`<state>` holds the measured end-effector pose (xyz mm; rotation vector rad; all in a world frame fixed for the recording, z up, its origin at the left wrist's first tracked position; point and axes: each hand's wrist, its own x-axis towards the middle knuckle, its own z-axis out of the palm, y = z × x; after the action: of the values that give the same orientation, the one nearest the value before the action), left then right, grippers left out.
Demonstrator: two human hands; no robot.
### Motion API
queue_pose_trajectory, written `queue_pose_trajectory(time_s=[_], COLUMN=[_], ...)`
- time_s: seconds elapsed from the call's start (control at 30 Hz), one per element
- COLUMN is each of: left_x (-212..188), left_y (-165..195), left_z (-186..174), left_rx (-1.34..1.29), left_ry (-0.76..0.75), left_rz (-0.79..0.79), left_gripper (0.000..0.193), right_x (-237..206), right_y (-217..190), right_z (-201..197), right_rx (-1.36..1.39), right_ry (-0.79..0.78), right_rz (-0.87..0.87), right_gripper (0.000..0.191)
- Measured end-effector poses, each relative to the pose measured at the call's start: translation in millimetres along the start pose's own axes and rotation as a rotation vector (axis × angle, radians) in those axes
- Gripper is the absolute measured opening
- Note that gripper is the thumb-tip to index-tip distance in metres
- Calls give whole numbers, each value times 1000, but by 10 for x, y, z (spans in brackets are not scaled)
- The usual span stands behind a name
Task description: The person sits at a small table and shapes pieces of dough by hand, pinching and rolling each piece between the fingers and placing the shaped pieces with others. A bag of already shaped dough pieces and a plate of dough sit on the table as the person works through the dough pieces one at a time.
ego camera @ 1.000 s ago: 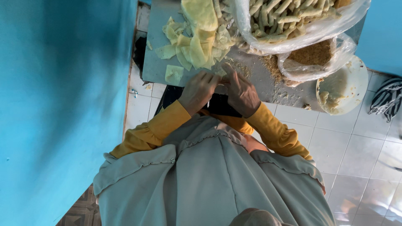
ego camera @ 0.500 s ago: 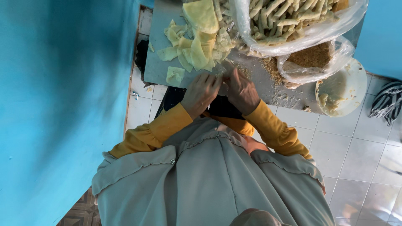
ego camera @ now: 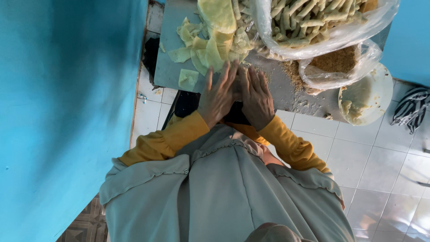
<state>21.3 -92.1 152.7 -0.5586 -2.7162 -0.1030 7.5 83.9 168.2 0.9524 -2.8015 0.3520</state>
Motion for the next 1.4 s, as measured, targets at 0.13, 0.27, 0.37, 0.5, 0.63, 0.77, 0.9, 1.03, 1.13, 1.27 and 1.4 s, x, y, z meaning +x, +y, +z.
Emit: queue_pose_trajectory(time_s=[0.13,0.27,0.37,0.5,0.63,0.77,0.9,1.03,1.13,1.27,1.4], left_x=[171,295,380,430,377,336,291,215,105,-148,-204], left_y=[-224,-754,-876,-872,-791,-557,-267,-98,-86,-114,-221], left_z=[163,201,149,38,-63,-73,-42,-37,-86,-243,-318], left_rx=[-108,-200,-245,-378,-850,-1533,-1818,-1827,-1618,-1524,-1008], left_ry=[89,110,201,285,221,168,291,312,159,-65,-12], left_rz=[-108,-267,-226,-217,-379,-538,-517,-547,-635,-549,-314], left_gripper=[60,34,13,15,12,8,16,18,19,24,28], right_x=[135,235,363,637,652,487,363,321,266,142,34], right_y=[193,161,172,591,720,130,-81,80,215,282,293], right_z=[-69,32,-65,-648,-1002,-507,-168,-56,-2,-35,-232], right_rx=[16,172,177,135,9,768,1726,1752,1429,773,583], right_ry=[37,-50,83,401,635,391,173,337,274,258,304], right_rz=[-10,43,0,-73,-163,12,483,480,415,304,335], right_gripper=[75,75,71,51,65,66,76,82,82,71,60])
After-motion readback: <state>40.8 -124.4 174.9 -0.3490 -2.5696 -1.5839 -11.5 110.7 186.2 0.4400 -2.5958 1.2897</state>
